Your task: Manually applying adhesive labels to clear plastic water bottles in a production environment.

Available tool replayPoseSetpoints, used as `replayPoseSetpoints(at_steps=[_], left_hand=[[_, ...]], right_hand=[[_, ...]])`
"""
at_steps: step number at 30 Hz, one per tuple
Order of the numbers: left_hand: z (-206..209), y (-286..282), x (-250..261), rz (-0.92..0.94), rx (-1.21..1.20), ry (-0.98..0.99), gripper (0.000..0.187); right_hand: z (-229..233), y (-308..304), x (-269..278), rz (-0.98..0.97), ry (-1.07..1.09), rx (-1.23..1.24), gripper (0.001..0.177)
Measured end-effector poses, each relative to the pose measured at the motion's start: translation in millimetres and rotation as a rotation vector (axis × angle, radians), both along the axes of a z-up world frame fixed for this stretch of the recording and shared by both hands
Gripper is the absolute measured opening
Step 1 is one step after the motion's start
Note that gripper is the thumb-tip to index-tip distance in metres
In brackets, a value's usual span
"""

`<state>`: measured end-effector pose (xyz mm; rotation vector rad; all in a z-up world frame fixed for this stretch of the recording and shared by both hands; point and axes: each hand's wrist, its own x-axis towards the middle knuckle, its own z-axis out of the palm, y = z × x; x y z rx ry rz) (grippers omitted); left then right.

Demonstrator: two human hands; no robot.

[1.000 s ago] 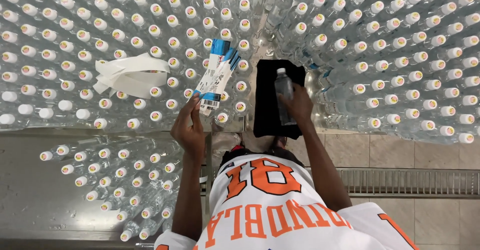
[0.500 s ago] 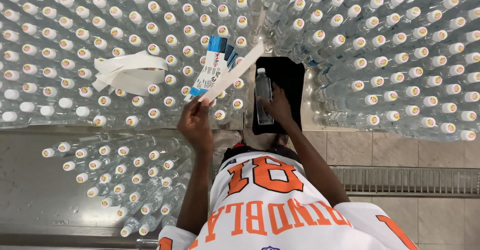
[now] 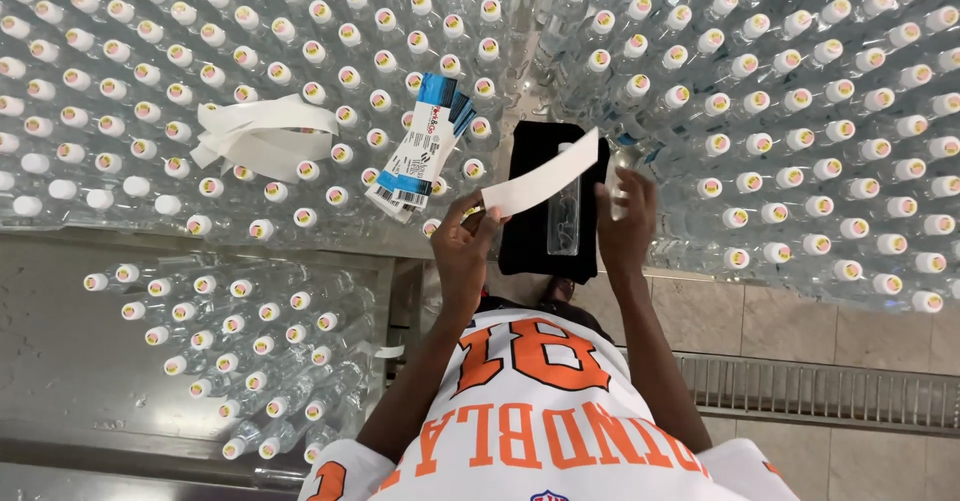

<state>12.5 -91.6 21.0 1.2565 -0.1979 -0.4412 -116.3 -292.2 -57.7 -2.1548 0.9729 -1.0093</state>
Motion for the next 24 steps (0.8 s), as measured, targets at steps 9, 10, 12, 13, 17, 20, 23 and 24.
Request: replayPoseSetpoints(at_steps=[9,10,12,13,17,20,23,24], left_hand=[[33,-42,-35,-0.144,-0.002,-0.046,0.032],[33,-44,-36,-0.155,-0.008,-0.05,0.032],[34,-46,-39,-0.167,-0.009,-0.022,0.027],[33,-50,-40,-0.169,-0.011,-0.023,0.027],[18,-59,-45,-0.171,-0.032,-0.019,0.024],[15,-65,-51,-0.171,-0.013,-0.029,0.022],[21,-68,-60,-0.193,0.022,-0.028,0.023],[23,-68,-63,-0.213,0.03,-0.013,0.023]], right_hand=[[102,25,-4,0.435,-0.149,-0.28,0.042],[102,22,-7,0.423,-0.15,-0.288,0.042],[101,18,-15,0.444,-0.114,-0.178,0.042],[106,17,-17,0.443,-0.114,-0.18,0.042],[115,18,-22,0.507,-0.126,0.019,0.032],[115,15,-30,0.501,-0.192,0.265,0.026],[111,13,-36,0.465,-0.272,0.495,0.025],[110,12,-37,0.439,-0.293,0.574,0.025]])
